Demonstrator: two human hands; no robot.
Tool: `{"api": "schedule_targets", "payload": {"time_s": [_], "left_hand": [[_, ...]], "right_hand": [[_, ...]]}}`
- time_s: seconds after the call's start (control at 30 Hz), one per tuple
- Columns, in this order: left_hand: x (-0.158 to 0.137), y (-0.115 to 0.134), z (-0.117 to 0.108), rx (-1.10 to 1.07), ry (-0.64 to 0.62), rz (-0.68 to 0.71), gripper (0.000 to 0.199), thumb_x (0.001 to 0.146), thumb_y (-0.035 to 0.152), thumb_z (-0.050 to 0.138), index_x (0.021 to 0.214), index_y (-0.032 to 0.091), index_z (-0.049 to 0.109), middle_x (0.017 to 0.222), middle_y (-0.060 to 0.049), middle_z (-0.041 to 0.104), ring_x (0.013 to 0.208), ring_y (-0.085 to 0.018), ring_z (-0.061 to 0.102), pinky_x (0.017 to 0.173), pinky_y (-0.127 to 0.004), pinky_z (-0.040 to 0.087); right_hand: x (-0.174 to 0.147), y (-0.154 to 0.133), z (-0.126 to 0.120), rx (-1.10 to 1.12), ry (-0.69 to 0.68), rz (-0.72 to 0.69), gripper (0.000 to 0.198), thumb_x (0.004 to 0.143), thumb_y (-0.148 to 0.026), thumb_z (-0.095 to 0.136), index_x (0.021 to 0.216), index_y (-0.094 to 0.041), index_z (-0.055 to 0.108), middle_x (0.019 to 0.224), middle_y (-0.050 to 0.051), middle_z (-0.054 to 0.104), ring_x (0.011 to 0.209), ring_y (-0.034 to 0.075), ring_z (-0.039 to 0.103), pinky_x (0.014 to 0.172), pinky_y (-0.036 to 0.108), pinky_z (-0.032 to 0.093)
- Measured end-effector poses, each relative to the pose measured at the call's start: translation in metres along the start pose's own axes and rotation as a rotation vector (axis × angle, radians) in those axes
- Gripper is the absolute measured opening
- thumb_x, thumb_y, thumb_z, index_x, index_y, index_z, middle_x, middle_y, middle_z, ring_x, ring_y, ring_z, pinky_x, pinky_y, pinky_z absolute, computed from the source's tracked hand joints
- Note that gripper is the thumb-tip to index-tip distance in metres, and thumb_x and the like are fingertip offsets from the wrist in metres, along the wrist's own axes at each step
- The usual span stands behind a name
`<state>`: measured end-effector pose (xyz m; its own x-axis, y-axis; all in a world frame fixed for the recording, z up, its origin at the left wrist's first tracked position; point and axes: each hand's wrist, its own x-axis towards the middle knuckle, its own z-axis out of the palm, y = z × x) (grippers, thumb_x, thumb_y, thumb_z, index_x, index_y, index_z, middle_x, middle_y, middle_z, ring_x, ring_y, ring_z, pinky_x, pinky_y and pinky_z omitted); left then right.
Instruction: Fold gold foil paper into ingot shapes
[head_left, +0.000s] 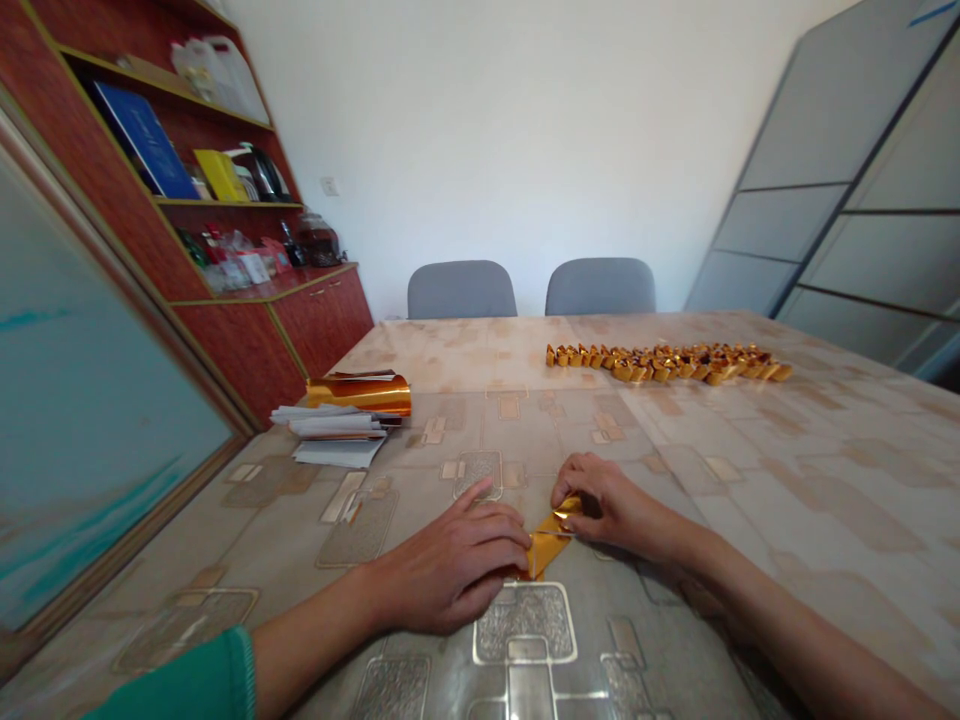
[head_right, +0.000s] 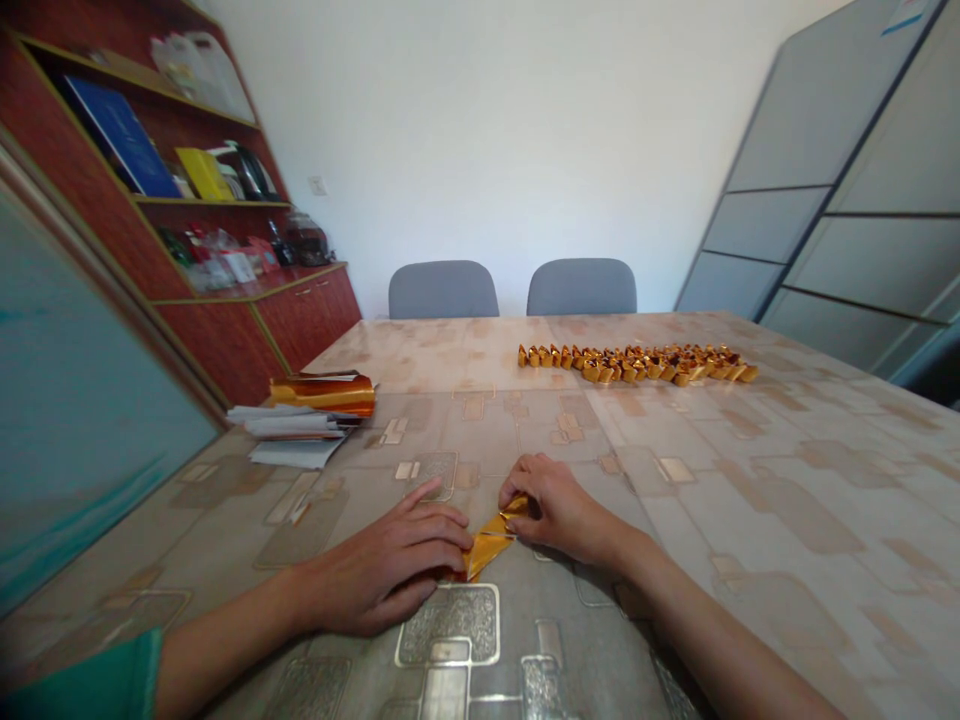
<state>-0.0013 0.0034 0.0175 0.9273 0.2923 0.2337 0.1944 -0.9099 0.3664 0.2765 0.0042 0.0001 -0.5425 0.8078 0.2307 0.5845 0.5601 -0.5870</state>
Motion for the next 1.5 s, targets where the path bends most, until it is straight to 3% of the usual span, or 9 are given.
{"api": "schedule_targets", "payload": {"time_s": [0.27,0.47,0.63,0.77,0.97,1.2,1.3,1.37,1.5], "left_hand": [[0.002,-0.004,-0.001,-0.021,-0.124,-0.073,0.032,0.096,0.01,0.044,0.117,0.026,0.06,0.15,0.0,0.052,0.148,-0.024,0.032,0.123,-0.055,0.011],[0.004,-0.003,0.001,-0.065,-0.14,-0.103,0.034,0.096,0.011,0.044,0.123,0.027,0.057,0.148,0.0,0.053,0.147,-0.025,0.034,0.123,-0.058,0.008],[0.004,-0.003,0.0,-0.036,-0.182,-0.097,0.049,0.097,0.012,0.043,0.142,0.031,0.047,0.15,0.0,0.052,0.147,-0.025,0.034,0.123,-0.059,0.003],[0.004,-0.005,0.0,0.023,-0.242,-0.085,0.049,0.097,0.014,0.043,0.142,0.034,0.049,0.154,0.002,0.045,0.149,-0.027,0.029,0.121,-0.062,0.003],[0.003,-0.006,0.001,0.029,-0.163,-0.068,0.052,0.093,0.013,0.049,0.141,0.033,0.05,0.152,-0.001,0.048,0.148,-0.029,0.03,0.12,-0.063,0.006],[0.004,-0.007,-0.002,0.081,-0.067,-0.02,0.036,0.098,0.02,0.051,0.132,0.032,0.059,0.137,-0.002,0.062,0.139,-0.024,0.044,0.123,-0.055,0.001],[0.004,-0.008,-0.002,0.059,-0.075,-0.022,0.035,0.099,0.021,0.05,0.132,0.032,0.058,0.137,0.0,0.063,0.14,-0.023,0.043,0.123,-0.054,0.001],[0.005,-0.008,-0.001,0.046,-0.082,-0.029,0.034,0.1,0.02,0.049,0.131,0.032,0.058,0.137,0.001,0.063,0.14,-0.023,0.042,0.123,-0.054,0.001],[0.003,-0.011,0.0,0.045,-0.07,-0.053,0.038,0.099,0.015,0.047,0.132,0.029,0.058,0.136,0.001,0.064,0.14,-0.023,0.042,0.123,-0.053,0.0]], "right_hand": [[-0.003,-0.001,0.0,-0.047,0.0,0.011,0.004,0.088,-0.019,0.068,0.088,-0.022,0.069,0.094,0.003,0.06,0.094,0.021,0.055,0.084,0.034,0.04],[-0.01,-0.01,0.002,-0.126,0.008,0.092,0.007,0.086,-0.023,0.073,0.088,-0.022,0.066,0.094,0.003,0.063,0.094,0.022,0.054,0.084,0.035,0.038],[-0.011,0.001,-0.005,-0.039,-0.024,0.127,0.016,0.081,-0.026,0.078,0.09,-0.021,0.066,0.093,0.002,0.065,0.092,0.022,0.056,0.083,0.035,0.039],[-0.022,-0.008,-0.014,0.085,0.026,0.07,0.009,0.094,-0.03,0.063,0.095,-0.022,0.068,0.095,0.003,0.066,0.091,0.021,0.058,0.084,0.034,0.042],[-0.045,-0.041,-0.005,-0.126,-0.006,0.041,0.029,0.1,-0.017,0.046,0.116,-0.029,0.067,0.102,0.005,0.062,0.097,0.022,0.055,0.086,0.037,0.044],[-0.045,-0.037,-0.003,-0.161,0.042,-0.044,0.028,0.098,-0.013,0.048,0.116,-0.027,0.064,0.122,0.007,0.058,0.113,0.025,0.05,0.097,0.042,0.043],[-0.041,-0.037,-0.002,-0.199,0.111,-0.051,0.033,0.096,-0.014,0.05,0.127,-0.024,0.057,0.133,0.01,0.053,0.122,0.027,0.046,0.102,0.045,0.041],[-0.034,-0.039,0.0,-0.222,0.065,-0.055,0.034,0.097,-0.018,0.053,0.131,-0.024,0.055,0.13,0.01,0.056,0.12,0.026,0.048,0.102,0.045,0.041],[-0.023,-0.042,0.004,-0.228,-0.094,-0.037,0.021,0.1,-0.023,0.052,0.115,-0.024,0.067,0.105,0.006,0.063,0.101,0.023,0.055,0.094,0.041,0.044]]}}
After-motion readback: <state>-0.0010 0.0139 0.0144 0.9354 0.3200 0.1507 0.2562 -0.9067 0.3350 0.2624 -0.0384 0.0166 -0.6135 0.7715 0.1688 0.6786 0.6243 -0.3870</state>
